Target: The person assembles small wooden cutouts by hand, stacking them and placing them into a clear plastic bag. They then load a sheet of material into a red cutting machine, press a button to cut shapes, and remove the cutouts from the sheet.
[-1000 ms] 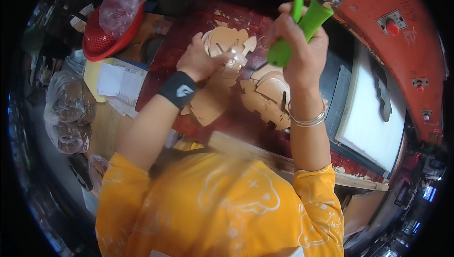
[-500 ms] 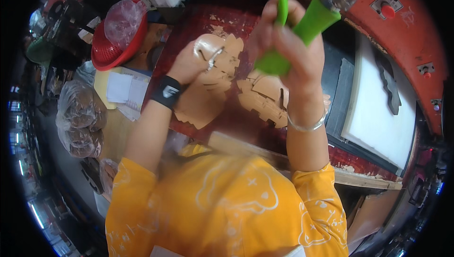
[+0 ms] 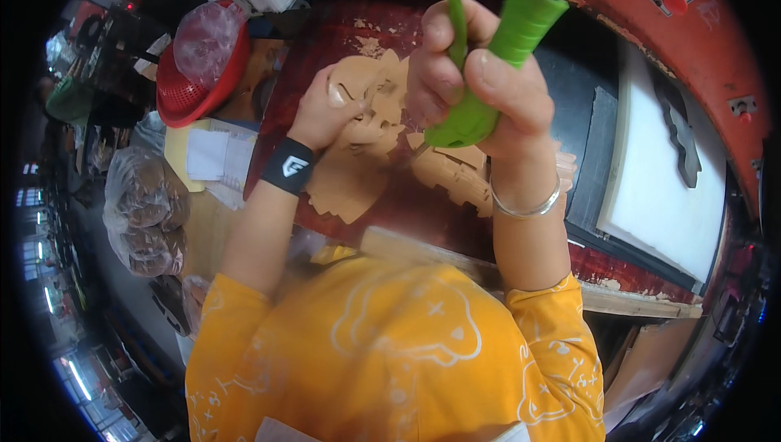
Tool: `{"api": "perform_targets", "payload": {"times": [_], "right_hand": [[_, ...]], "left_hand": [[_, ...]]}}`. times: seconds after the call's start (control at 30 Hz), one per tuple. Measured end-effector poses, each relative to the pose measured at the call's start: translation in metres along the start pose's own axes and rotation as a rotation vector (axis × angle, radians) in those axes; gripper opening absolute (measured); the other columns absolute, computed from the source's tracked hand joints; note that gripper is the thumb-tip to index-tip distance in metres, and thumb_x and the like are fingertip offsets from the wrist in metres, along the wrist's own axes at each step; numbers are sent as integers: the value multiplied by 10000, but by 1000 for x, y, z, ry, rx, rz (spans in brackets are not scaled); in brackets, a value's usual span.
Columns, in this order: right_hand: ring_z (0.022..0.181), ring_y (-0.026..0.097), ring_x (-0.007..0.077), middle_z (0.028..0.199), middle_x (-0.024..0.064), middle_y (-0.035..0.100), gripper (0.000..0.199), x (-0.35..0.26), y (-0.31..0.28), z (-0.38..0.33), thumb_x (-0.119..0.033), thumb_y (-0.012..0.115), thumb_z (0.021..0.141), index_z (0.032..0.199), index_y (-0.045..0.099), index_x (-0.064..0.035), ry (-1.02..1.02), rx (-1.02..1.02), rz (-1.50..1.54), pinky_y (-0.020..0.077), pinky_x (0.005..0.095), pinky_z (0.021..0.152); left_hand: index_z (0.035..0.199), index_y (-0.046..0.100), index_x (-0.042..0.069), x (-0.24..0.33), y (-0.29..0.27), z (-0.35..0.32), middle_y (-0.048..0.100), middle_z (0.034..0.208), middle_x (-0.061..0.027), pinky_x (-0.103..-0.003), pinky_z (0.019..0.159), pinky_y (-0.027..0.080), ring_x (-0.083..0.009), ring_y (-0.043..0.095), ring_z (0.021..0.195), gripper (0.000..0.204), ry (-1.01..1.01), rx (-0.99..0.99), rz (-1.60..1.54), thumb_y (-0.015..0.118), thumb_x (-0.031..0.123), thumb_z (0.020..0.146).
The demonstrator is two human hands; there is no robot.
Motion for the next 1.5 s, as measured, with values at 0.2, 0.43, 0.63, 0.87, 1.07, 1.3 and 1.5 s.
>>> {"api": "perform_targets", "payload": {"times": [0.2, 0.43, 0.63, 0.87, 1.07, 1.3, 1.5], "right_hand": [[593, 558, 91, 707, 30, 577, 272, -10, -10, 2, -254, 688, 797, 877, 576, -20, -55, 213, -145, 455, 228, 531], [566, 476, 145, 652, 19, 441, 223, -22, 10, 2, -182, 553, 862, 993, 452, -33, -123, 320, -397, 431, 280, 530], [554, 508, 165, 651, 32, 446, 191, -29, 9, 7, -96, 540, 846, 1006, 479, -10, -110, 252, -274, 424, 277, 534], [812, 609, 230, 911, 156, 614, 494, -40, -46, 19, -265, 737, 732, 1085, 559, 30, -4, 682, -1429, 484, 344, 725], [1290, 379, 269, 1369, 192, 413, 904, -21, 2, 32, -299, 791, 687, 1390, 316, 13, -284, 39, -1218, 288, 369, 1066], [1102, 509, 181, 1286, 132, 487, 843, 41, 22, 54, -260, 775, 698, 1369, 347, 17, 547, -366, -420, 393, 305, 956], [1013, 556, 159, 1158, 111, 580, 534, 53, 26, 37, -142, 687, 785, 1251, 468, 2, 808, -413, -358, 439, 280, 902]], "left_hand": [[1280, 440, 6, -8, -10, -4, 588, 1152, -134, -331, 850, 502, -231, 607, 1007, 494, -427, -343, -977, 628, 76, 828], [1304, 419, 18, 7, -1, -33, 568, 1188, -118, -320, 877, 481, -237, 588, 1029, 511, -243, -536, -1536, 618, 117, 845], [1325, 400, 27, 17, -4, -54, 550, 1219, -105, -311, 901, 462, -242, 572, 1048, 526, -183, -591, -1595, 610, 152, 859], [1350, 379, 39, 68, -44, -16, 530, 1256, -89, -301, 928, 441, -248, 553, 1070, 545, -35, -488, -619, 601, 192, 876], [1182, 500, 65, 147, -56, -20, 599, 1046, -156, -382, 719, 514, -308, 633, 832, 541, 541, -436, 609, 675, 71, 669], [1077, 518, 67, 170, -57, -25, 595, 962, -109, -383, 670, 495, -325, 604, 828, 459, 747, -507, 752, 723, 157, 676], [1085, 446, 64, 160, -76, -28, 509, 940, -120, -399, 616, 473, -340, 579, 800, 694, 756, -517, 576, 795, 378, 574]]}}
Point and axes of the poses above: each hand's wrist, its own z-axis towards the middle knuckle, its own y-axis out of the palm, x = y × z, the point moved 4 cm from there along z, towards the middle knuckle
